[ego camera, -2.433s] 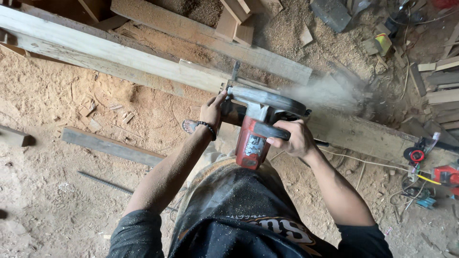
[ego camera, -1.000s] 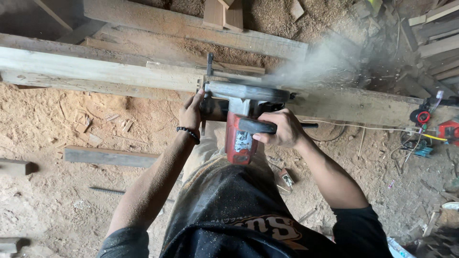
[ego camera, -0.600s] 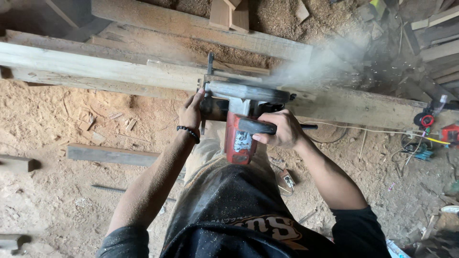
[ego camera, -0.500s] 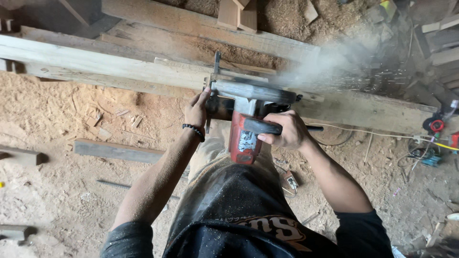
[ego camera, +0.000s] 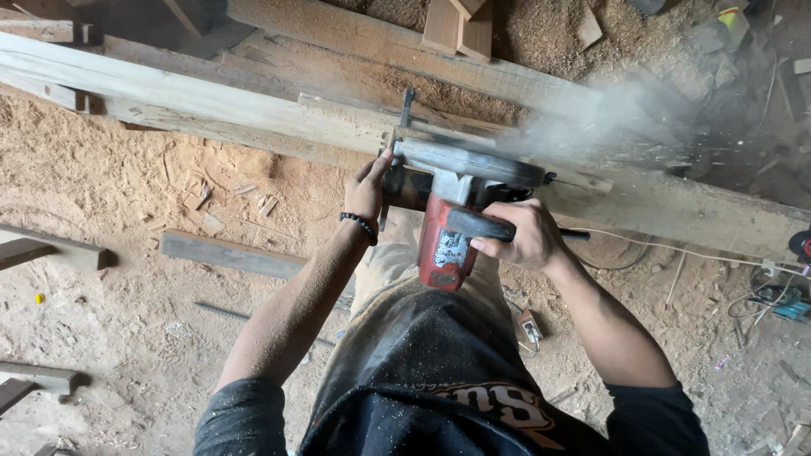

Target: The person uses a circular saw to cut various pieces of wood, holding the saw with one hand and steadying the wood with the other.

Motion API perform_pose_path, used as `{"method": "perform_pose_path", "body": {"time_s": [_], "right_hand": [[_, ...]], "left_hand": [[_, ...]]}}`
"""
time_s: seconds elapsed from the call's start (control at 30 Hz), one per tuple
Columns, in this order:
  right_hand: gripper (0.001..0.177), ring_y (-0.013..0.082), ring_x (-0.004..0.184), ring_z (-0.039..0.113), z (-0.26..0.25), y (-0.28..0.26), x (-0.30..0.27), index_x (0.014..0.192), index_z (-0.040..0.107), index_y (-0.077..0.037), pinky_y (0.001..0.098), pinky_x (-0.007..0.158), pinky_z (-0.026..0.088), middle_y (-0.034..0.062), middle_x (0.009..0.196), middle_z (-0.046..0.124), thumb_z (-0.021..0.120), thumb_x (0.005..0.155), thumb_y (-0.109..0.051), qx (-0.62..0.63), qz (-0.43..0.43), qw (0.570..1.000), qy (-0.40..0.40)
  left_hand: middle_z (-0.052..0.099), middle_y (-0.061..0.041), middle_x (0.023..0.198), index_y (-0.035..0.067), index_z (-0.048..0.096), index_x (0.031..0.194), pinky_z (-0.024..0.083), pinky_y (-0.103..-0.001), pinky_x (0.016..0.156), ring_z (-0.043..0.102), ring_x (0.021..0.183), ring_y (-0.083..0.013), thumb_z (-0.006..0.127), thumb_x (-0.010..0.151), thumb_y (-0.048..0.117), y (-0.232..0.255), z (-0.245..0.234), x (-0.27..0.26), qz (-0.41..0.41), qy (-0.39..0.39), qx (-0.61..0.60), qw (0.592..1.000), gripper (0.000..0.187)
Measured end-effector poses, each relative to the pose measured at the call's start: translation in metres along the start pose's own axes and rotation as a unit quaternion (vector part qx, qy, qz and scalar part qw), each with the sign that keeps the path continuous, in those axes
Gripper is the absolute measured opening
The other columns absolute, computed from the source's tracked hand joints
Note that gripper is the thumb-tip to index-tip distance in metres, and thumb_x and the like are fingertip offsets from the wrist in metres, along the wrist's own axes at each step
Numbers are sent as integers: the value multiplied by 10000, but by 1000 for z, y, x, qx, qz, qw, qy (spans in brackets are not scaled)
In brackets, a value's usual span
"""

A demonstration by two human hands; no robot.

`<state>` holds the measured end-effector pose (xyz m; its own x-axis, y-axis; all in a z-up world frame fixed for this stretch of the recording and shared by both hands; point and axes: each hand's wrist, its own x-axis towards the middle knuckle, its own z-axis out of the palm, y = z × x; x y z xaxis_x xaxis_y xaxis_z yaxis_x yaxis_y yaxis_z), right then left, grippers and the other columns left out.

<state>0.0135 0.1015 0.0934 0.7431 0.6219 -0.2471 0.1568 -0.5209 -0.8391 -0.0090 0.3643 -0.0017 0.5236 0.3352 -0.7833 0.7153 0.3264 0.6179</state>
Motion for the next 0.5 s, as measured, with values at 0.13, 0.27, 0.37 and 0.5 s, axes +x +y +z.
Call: {"method": "perform_pose_path", "body": {"time_s": [0.13, 0.27, 0.37, 0.5], "right_hand": [[424, 324, 580, 626, 3, -11, 9, 824, 699, -141, 373, 538, 461, 135, 646, 592, 768, 763, -555, -9, -5, 1000, -8], [419, 247, 565, 618, 9, -18, 15, 813, 706, -160, 340, 534, 452, 90, 627, 594, 771, 756, -570, -2, 2, 1000, -5], [430, 238, 563, 617, 13, -23, 21, 811, 706, -159, 334, 535, 452, 90, 621, 593, 772, 756, -581, -4, 2, 1000, -1], [423, 237, 567, 620, 19, -26, 26, 810, 709, -164, 326, 542, 455, 87, 619, 593, 772, 760, -580, -1, -1, 1000, 0]], "left_hand": [[689, -204, 1279, 196, 755, 1207, 439, -450, 1115, 569, 1324, -385, 777, 785, 648, 9, -12, -2, -14, 3, 13, 1000, 619], [687, -203, 1289, 193, 753, 1214, 435, -450, 1121, 564, 1334, -386, 763, 786, 649, 25, -20, -13, -16, 1, 15, 1000, 626], [687, -196, 1290, 196, 751, 1219, 435, -451, 1124, 564, 1334, -381, 758, 786, 657, 26, -26, -9, -15, 1, 21, 1000, 633], [686, -186, 1297, 204, 760, 1204, 430, -438, 1126, 565, 1333, -380, 786, 769, 644, 21, -32, -1, -16, 9, 5, 1000, 619]]}}
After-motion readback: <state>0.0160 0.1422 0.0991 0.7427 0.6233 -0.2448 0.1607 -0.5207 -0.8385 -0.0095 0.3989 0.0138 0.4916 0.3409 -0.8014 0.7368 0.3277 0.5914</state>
